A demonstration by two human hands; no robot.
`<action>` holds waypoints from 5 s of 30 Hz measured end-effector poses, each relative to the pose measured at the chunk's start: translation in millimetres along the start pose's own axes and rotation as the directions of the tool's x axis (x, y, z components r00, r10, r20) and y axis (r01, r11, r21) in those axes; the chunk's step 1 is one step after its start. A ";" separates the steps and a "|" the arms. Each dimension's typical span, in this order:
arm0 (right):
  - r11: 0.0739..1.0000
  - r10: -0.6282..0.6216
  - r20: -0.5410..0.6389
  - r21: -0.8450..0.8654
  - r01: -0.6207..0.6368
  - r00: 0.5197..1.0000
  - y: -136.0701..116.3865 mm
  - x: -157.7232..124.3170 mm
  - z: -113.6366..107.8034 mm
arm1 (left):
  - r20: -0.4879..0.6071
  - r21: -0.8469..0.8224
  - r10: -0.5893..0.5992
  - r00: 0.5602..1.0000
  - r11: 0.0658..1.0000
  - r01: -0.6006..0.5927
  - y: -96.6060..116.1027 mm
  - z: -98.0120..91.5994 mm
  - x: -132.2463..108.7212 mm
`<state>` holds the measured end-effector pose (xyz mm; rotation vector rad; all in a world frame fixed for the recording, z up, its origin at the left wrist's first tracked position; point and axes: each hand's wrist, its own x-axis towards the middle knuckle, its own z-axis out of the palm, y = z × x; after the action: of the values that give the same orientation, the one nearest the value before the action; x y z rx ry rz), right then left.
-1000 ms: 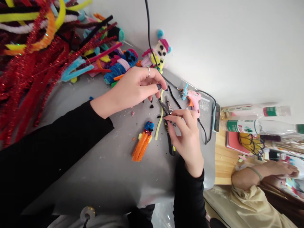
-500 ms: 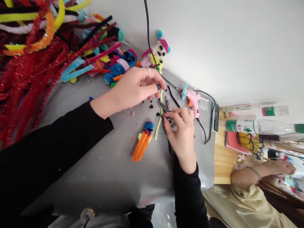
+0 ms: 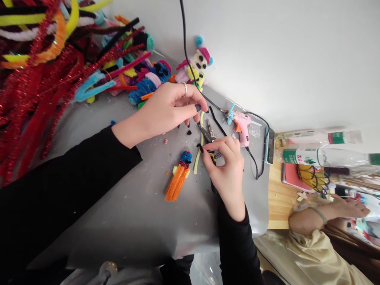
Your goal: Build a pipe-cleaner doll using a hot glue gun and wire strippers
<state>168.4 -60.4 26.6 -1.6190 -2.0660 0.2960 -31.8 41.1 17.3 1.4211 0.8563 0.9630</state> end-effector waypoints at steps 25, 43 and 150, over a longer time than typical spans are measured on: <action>0.973 0.069 0.203 0.205 -0.111 0.977 -14.8 -7.3 -8.6 | 0.023 0.049 -0.032 0.999 0.998 0.031 3.1 0.8 -1.8; 0.956 0.097 0.212 0.253 -0.150 0.972 -15.2 -6.5 -5.1 | 0.605 0.444 -0.141 0.784 0.877 -0.185 -12.6 2.0 -9.8; 0.995 -0.089 -0.341 0.012 0.099 0.936 -13.1 4.0 17.2 | 0.096 0.061 -0.163 0.982 0.986 0.157 -6.7 9.4 -4.7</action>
<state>148.0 -57.9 18.9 -1.4326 -1.8560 0.0094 -24.8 33.6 10.2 1.4103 0.9112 0.7457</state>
